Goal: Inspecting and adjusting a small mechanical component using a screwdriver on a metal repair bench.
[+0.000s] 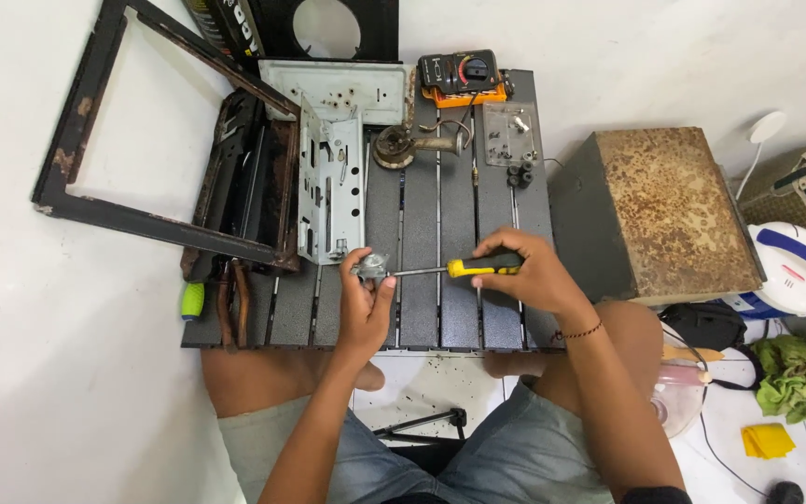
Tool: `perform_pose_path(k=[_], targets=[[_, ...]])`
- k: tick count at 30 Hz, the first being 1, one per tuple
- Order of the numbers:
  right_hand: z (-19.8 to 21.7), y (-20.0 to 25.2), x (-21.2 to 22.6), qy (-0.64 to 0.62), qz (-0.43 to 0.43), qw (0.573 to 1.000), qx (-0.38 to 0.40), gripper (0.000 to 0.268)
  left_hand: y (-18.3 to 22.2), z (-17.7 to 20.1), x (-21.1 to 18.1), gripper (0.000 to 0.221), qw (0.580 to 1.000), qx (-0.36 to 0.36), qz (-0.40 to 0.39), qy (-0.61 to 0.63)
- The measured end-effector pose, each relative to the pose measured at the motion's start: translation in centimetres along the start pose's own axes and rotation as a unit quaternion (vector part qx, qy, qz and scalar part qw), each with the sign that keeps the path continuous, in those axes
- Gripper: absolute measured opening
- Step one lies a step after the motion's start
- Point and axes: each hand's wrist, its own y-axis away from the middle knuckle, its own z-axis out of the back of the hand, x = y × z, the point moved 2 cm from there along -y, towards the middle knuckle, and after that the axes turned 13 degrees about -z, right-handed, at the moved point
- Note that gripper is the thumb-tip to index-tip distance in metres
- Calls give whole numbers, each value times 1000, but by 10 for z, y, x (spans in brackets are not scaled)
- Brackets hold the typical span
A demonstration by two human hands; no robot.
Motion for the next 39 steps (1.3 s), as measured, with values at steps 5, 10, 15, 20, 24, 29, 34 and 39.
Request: perform_pose_path(k=[5, 10, 15, 20, 24, 29, 34, 39], targets=[[-2, 1, 5, 27, -68, 992, 103, 15, -1, 4, 2, 50, 1000, -16, 2, 7], [1, 0, 1, 48, -49, 997, 34, 30, -5, 0, -22, 48, 1000, -28, -1, 1], [-2, -1, -5, 41, -66, 997, 30, 31, -8, -1, -32, 45, 999, -39, 4, 29], [-12, -5, -23, 64, -68, 996, -10, 20, -10, -1, -33, 41, 997, -38, 4, 66], [-29, -12, -23, 154, -41, 980, -121, 15, -12, -3, -42, 46, 996, -4, 9, 83], [-55, -8, -9, 320, -32, 926, -197, 26, -6, -4, -23, 45, 996, 17, 1, 84], [-69, -11, -13, 391, 67, 875, -277, 31, -6, -3, -18, 46, 995, 19, 8, 94], [-89, 7, 24, 375, 179, 883, -217, 33, -5, -5, -19, 46, 997, 28, 21, 71]])
